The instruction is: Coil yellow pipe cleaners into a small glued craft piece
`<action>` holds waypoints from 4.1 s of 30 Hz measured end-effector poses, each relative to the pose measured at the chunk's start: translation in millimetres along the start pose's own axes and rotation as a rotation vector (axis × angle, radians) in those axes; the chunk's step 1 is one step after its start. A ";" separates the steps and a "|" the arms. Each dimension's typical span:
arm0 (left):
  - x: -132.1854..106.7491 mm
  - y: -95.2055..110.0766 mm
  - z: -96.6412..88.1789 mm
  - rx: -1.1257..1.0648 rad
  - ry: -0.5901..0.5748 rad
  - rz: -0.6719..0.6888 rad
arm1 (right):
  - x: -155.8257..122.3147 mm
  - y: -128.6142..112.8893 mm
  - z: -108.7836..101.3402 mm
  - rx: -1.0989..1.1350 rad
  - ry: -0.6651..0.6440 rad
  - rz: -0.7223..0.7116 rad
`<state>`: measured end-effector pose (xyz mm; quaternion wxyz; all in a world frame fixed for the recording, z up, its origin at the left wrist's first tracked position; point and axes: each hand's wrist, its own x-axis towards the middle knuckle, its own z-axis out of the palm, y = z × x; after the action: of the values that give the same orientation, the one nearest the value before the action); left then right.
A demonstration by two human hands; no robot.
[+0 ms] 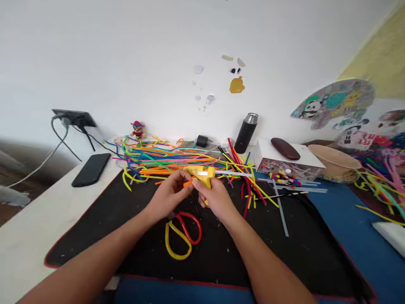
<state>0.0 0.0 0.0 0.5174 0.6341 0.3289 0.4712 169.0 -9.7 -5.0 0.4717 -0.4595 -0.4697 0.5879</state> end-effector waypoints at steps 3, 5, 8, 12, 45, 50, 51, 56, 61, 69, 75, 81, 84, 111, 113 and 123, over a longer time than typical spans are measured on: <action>1.1 -1.7 -0.8 0.005 0.016 -0.018 | 0.6 0.5 -0.4 0.001 -0.019 -0.002; 1.8 -2.2 -1.6 -0.003 0.027 -0.039 | 0.2 -1.0 -0.5 0.014 -0.034 0.001; 2.3 -1.3 -2.7 -0.033 0.040 -0.077 | -1.7 -5.6 -0.5 0.045 -0.060 0.021; 2.4 1.2 -2.5 -0.076 0.050 -0.111 | -4.2 -10.0 -0.1 0.062 -0.070 0.045; 0.6 8.4 9.3 -0.537 0.219 -0.340 | -4.4 -7.8 4.5 0.021 0.004 -0.084; 1.0 5.8 8.5 -0.615 0.238 -0.400 | -5.3 -7.7 2.9 -0.039 0.074 -0.154; 1.0 4.9 8.4 -0.630 0.241 -0.411 | -5.5 -6.8 2.5 -0.074 0.078 -0.161; 0.4 1.8 8.8 -0.661 0.250 -0.428 | -6.7 -1.2 2.6 -0.331 0.118 -0.268; 0.1 0.5 9.3 -0.597 0.266 -0.405 | -7.8 0.1 2.9 -0.520 0.162 -0.294; 0.4 2.3 11.6 -0.585 0.258 -0.418 | -8.1 3.2 1.7 -0.656 0.203 -0.353; -0.6 0.1 9.6 -0.596 0.247 -0.416 | -8.1 5.3 1.5 -0.660 0.208 -0.373; 0.1 -2.9 9.7 -0.571 0.269 -0.419 | -7.0 5.2 0.8 -0.635 0.184 -0.349; 0.9 -2.2 10.1 -0.582 0.288 -0.432 | -7.5 3.5 1.5 -0.618 0.160 -0.355; 1.7 -2.1 4.7 -0.516 0.238 -0.356 | -2.6 -1.7 -1.4 -0.156 0.077 -0.143; 1.2 -1.6 5.2 -0.500 0.211 -0.354 | -0.8 -3.6 -1.5 -0.091 0.067 -0.118; 1.8 -0.9 6.1 -0.542 0.187 -0.437 | 1.3 -4.1 -2.3 -0.004 -0.014 -0.017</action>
<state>6.4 -0.3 -0.6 0.7231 0.3426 0.3656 0.4755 171.5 -7.7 -1.5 0.4724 -0.4524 -0.4783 0.5860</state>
